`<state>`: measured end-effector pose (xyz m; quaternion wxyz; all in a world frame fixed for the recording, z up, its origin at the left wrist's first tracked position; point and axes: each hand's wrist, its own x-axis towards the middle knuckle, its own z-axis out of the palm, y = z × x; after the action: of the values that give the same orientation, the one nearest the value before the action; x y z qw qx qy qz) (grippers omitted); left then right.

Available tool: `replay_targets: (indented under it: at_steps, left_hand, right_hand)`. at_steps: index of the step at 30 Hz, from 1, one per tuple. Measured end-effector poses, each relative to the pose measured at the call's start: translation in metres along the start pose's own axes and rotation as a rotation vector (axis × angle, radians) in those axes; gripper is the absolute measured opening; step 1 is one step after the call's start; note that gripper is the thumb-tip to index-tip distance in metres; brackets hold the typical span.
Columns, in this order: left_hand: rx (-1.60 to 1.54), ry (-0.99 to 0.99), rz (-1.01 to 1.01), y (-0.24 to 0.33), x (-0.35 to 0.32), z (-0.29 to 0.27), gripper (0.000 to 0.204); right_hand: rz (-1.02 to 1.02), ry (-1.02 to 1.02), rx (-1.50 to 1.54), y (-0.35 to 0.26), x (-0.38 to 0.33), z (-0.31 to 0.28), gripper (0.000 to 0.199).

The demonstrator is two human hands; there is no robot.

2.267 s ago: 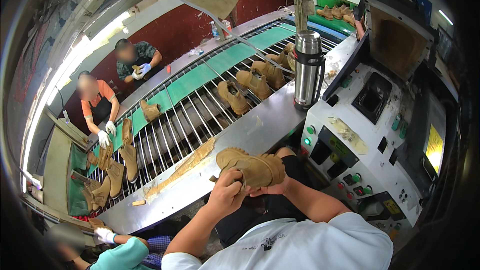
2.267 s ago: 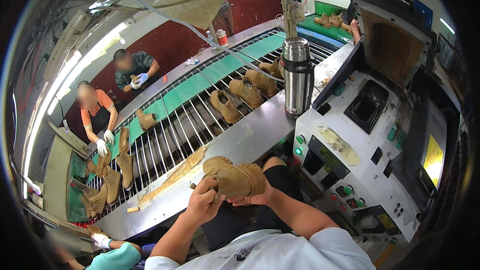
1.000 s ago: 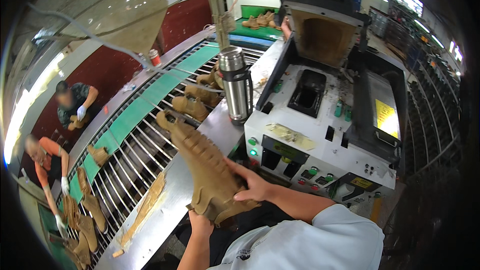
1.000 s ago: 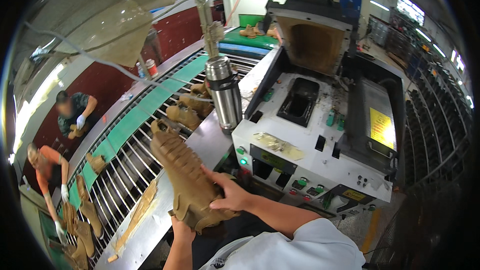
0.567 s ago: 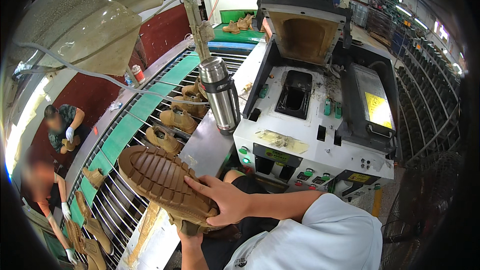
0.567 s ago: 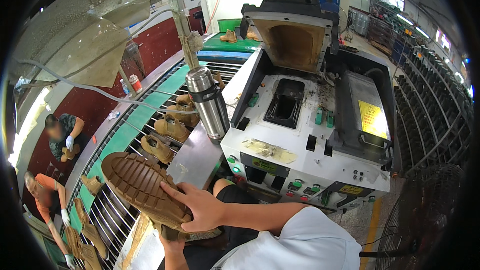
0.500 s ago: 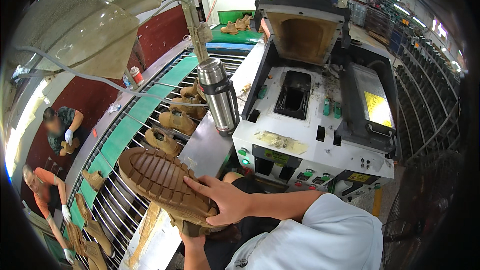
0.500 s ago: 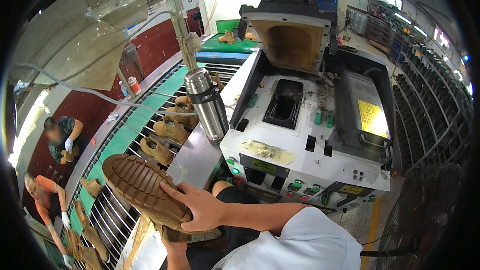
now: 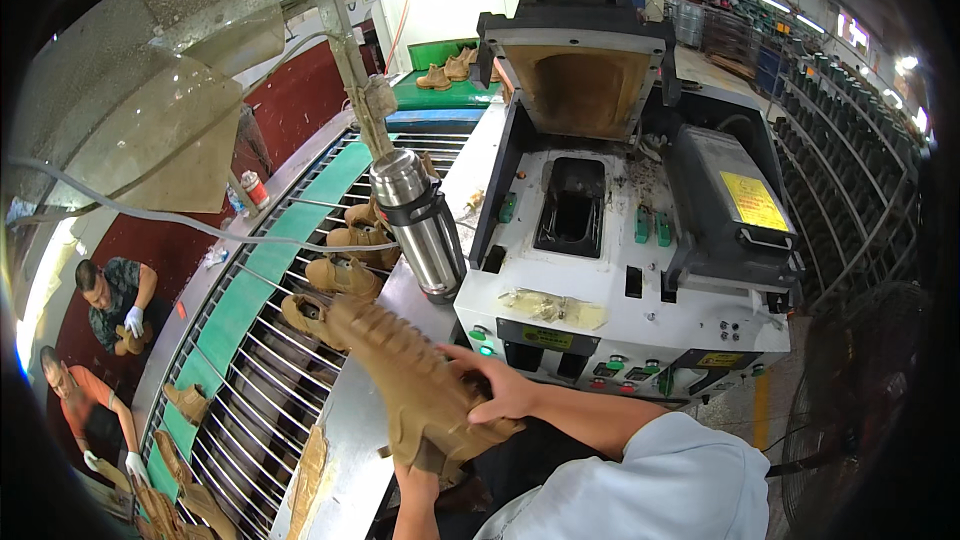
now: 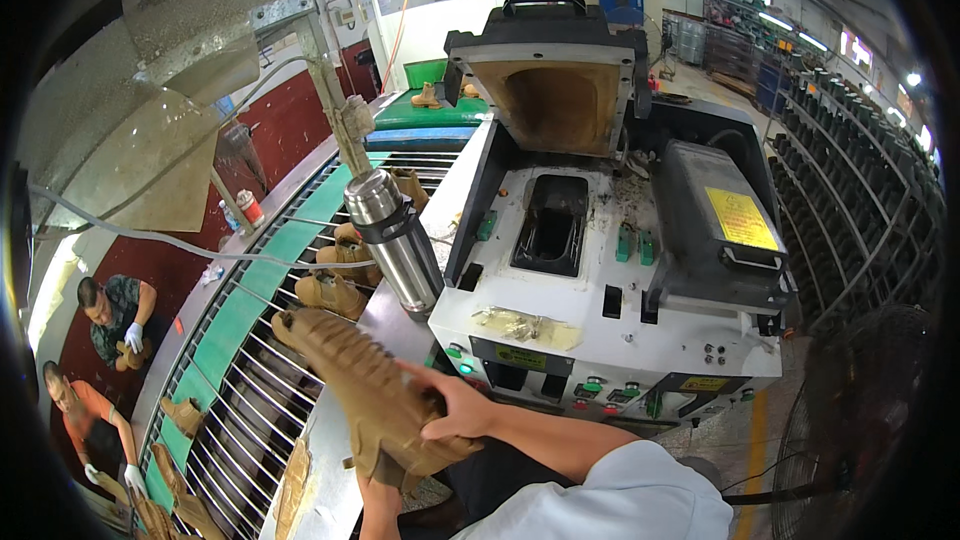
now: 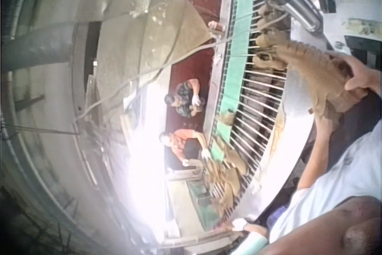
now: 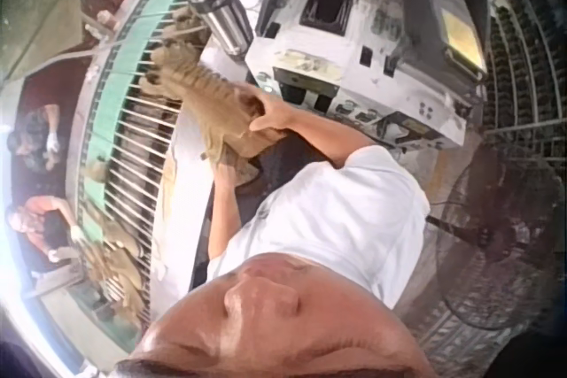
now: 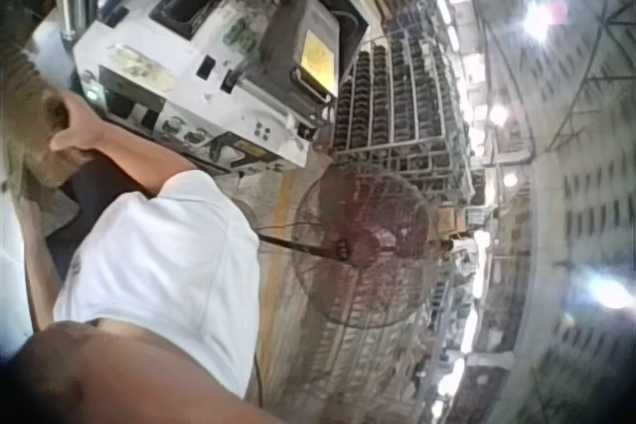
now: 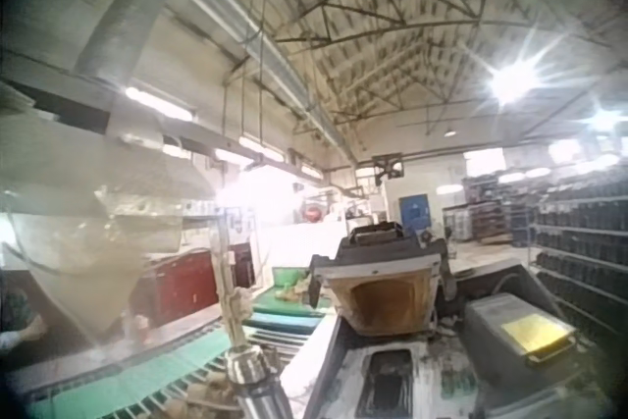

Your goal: The person picks up boots from a conveyor belt, places them into a sole-attaching machine, presses buttons to operate the machine, and then returns the finished boots to the conveyor belt.

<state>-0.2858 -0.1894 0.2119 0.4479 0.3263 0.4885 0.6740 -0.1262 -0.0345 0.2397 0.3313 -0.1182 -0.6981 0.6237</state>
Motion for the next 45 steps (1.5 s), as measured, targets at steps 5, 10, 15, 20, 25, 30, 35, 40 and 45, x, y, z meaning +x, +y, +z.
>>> replay_targets:
  at_steps: [5, 10, 15, 20, 25, 30, 35, 40, 45]
  left_hand:
    - [0.314, 0.017, 0.155, 0.009, 0.018, 0.018, 0.023]
    - [0.243, 0.337, 0.120, -0.043, 0.040, -0.081, 0.011]
    - [0.595, 0.735, 0.089, -0.166, 0.008, -0.250, 0.012]
    - [0.612, 0.807, -0.006, -0.158, -0.016, -0.256, 0.010]
    - [0.651, 0.816, 0.018, -0.166, -0.012, -0.260, 0.009]
    - [0.588, 0.832, 0.008, -0.163, -0.010, -0.260, 0.009]
    - [0.642, 0.866, 0.000, -0.158, -0.009, -0.256, 0.009]
    - [0.987, 0.904, 0.053, -0.204, -0.014, -0.296, 0.009]
    - [1.008, 0.898, 0.122, -0.200, -0.019, -0.294, 0.009]
  right_hand:
    - [0.183, 0.380, 0.360, 0.008, -0.025, -0.039, 0.109]
    - [0.164, 0.796, -0.133, -0.017, -0.015, -0.137, 0.097]
    - [0.293, 1.111, -0.586, -0.024, 0.014, -0.277, 0.082]
    - [0.728, 1.135, -0.989, -0.055, 0.066, -0.325, 0.093]
    - [1.058, 1.124, -1.072, -0.021, 0.105, -0.339, 0.103]
    - [1.152, 1.133, -1.110, 0.011, 0.102, -0.347, 0.105]
    - [1.184, 1.031, -1.112, 0.005, 0.106, -0.332, 0.104]
    - [1.190, 1.069, -1.061, 0.017, 0.090, -0.316, 0.092]
    - [1.052, 0.912, -1.175, 0.020, 0.075, -0.300, 0.088]
